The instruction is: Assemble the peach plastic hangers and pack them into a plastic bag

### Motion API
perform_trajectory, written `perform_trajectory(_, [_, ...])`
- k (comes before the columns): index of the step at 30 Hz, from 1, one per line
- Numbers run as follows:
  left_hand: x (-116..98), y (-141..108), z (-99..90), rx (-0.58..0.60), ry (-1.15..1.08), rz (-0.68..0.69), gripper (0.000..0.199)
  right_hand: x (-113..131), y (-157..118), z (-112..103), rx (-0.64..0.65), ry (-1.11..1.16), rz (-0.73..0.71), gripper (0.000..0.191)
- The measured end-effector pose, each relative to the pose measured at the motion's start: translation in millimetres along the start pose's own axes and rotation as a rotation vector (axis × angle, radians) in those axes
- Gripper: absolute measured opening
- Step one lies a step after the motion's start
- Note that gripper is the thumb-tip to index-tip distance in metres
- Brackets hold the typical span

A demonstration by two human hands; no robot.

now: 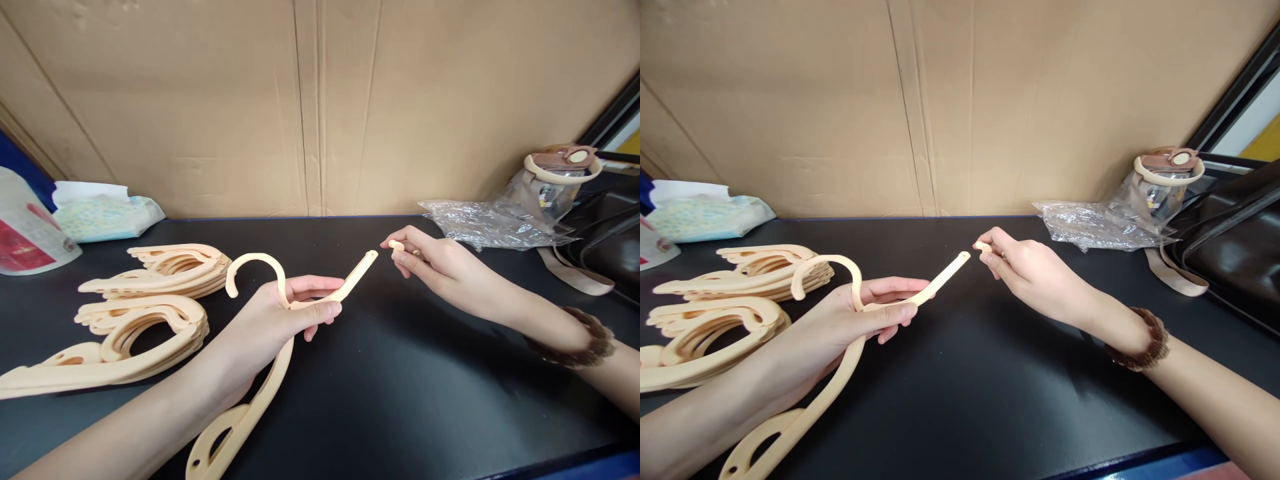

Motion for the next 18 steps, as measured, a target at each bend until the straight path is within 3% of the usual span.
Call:
perform_trajectory(5, [1.5, -0.4, 0.4, -0.004, 0.019, -0.015, 0.044, 0.2, 0.0, -0.4, -0.030, -0.089, 0.013, 0.029])
perform_trajectory(11, [-2.5, -2.9, 4.7, 0.067, 0.010, 0.056, 0.026, 2.0, -0.5, 4.5, -0.017, -0.148, 0.003, 0.032])
perform_trajectory(18, [-1.5, -2.2, 13.6, 0.198, -0.082, 0.001, 0.032, 9.1, -2.1, 9.8, 0.027, -0.154, 0.044, 0.030])
Point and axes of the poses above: each hand's wrist, its own y-axis towards the middle knuckle, its own z-axis out of the palm, x = y × z, the point moved 5 cm from there along y, towards the middle knuckle, and after that the axes turned 2 degrees about y, right-handed, at the moved point
